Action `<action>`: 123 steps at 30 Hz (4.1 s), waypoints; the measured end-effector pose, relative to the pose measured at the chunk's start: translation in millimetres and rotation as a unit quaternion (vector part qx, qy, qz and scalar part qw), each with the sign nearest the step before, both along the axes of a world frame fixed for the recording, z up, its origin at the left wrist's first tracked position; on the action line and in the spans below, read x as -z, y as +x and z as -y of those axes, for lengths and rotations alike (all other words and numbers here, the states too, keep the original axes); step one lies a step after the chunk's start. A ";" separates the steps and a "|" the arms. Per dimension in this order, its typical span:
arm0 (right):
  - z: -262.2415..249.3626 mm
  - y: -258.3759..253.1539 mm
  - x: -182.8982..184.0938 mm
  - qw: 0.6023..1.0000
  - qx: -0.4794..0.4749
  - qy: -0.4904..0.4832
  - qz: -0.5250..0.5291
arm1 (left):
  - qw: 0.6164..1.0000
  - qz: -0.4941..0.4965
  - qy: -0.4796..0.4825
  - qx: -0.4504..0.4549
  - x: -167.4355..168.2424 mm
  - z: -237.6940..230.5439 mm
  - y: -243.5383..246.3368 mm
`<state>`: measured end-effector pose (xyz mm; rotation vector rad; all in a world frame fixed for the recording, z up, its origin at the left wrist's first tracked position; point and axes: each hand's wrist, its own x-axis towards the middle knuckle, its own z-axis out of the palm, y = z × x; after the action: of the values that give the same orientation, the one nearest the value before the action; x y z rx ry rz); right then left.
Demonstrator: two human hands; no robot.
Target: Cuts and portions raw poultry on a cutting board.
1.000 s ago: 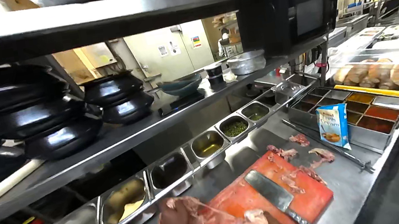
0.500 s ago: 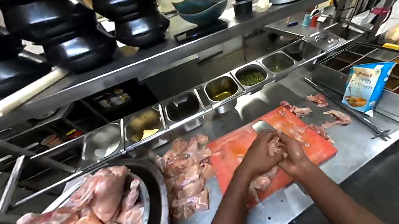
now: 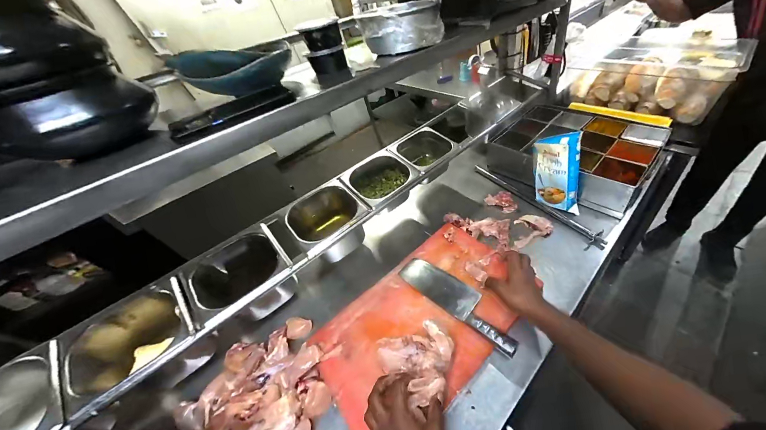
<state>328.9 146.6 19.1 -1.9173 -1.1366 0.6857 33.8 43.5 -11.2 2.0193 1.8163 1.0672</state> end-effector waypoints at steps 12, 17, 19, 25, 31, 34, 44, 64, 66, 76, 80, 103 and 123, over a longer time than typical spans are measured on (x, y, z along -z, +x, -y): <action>41.5 -77.1 -16.7 0.895 -0.263 -0.242 0.268 | 0.955 0.043 -0.289 0.044 -32.6 0.4 -24.5; 46.6 -68.0 -42.3 0.927 -0.246 -0.191 0.209 | 0.927 0.121 -0.339 0.102 -26.5 -3.3 -51.7; 66.1 -67.3 -53.8 0.949 -0.248 -0.094 0.168 | 0.931 0.126 -0.330 0.092 -23.0 1.3 -48.3; 117.6 -103.9 -56.9 0.938 -0.272 0.105 0.185 | 0.946 0.135 -0.291 0.051 -19.7 11.8 -37.5; 114.2 -124.5 -35.3 0.894 -0.351 -0.129 0.248 | 0.947 0.107 -0.300 0.042 -21.6 12.4 -37.6; 119.3 -123.7 -61.8 0.916 -0.302 0.083 0.251 | 0.949 0.120 -0.289 0.050 -18.5 14.4 -38.1; 75.9 -154.1 -44.5 0.854 -0.383 -0.260 0.236 | 0.943 0.106 -0.315 0.033 -25.2 12.3 -37.0; 44.5 -195.6 -57.3 0.852 -0.376 -0.260 0.257 | 0.964 0.185 -0.183 -0.048 -45.5 44.4 -81.0; 76.5 -178.1 -60.2 0.845 -0.377 -0.270 0.265 | 0.962 0.197 -0.166 -0.087 -56.9 34.1 -95.5; 129.6 -73.1 -61.4 0.860 -0.368 -0.310 0.171 | 0.993 -0.002 -0.106 -0.051 -135.3 -43.5 -125.9; 99.4 -63.3 -32.9 0.899 -0.304 -0.258 0.179 | 0.987 -0.034 -0.150 0.050 -125.1 -85.6 -77.8; 83.4 -113.9 -63.7 0.929 -0.289 -0.198 0.116 | 0.923 -0.190 -0.307 0.136 -43.4 -117.4 -40.8; 58.6 -136.6 -163.4 0.956 -0.236 -0.081 0.155 | 0.937 -0.155 -0.295 0.104 -26.4 -105.7 -49.6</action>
<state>192.3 88.0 182.4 -1.9488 -1.8229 0.7647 -15.8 149.2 15.2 1.9946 1.7226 0.1075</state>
